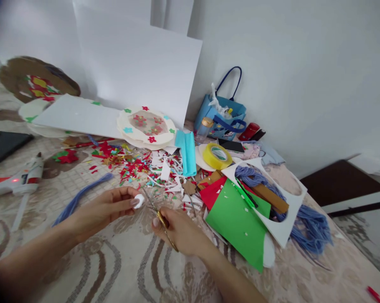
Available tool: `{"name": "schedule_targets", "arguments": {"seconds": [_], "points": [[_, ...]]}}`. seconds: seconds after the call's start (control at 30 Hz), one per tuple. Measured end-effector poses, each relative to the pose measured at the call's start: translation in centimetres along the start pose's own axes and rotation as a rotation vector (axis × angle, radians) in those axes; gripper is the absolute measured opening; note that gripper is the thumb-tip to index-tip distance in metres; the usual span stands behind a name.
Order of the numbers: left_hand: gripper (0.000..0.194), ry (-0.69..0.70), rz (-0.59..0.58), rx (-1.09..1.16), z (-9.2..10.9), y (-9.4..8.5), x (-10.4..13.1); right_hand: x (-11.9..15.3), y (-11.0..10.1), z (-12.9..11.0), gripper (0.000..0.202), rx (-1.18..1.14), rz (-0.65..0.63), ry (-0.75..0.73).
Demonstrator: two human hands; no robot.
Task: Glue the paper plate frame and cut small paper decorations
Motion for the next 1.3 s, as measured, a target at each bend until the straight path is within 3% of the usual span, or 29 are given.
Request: {"name": "schedule_targets", "arguments": {"seconds": [0.57,1.17,1.3], "points": [[0.018,0.005,-0.009,0.039,0.1,0.4,-0.1,0.1,0.3,-0.1,0.043,0.031,-0.008,0.014],[0.015,0.003,0.012,0.109,0.0,0.1,-0.2,-0.4,0.8,1.7,0.050,-0.409,0.007,0.158],[0.024,0.003,0.047,0.112,0.1,-0.1,-0.1,-0.6,0.4,1.7,0.049,-0.354,0.029,0.125]]}}
Point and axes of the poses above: each hand's wrist, its own x-axis away from the middle knuckle, its own y-axis out of the palm, z = x × y, the point moved 8 cm from there along -x, towards the middle knuckle, and after that the axes turned 8 degrees about y, right-handed, at the moved point
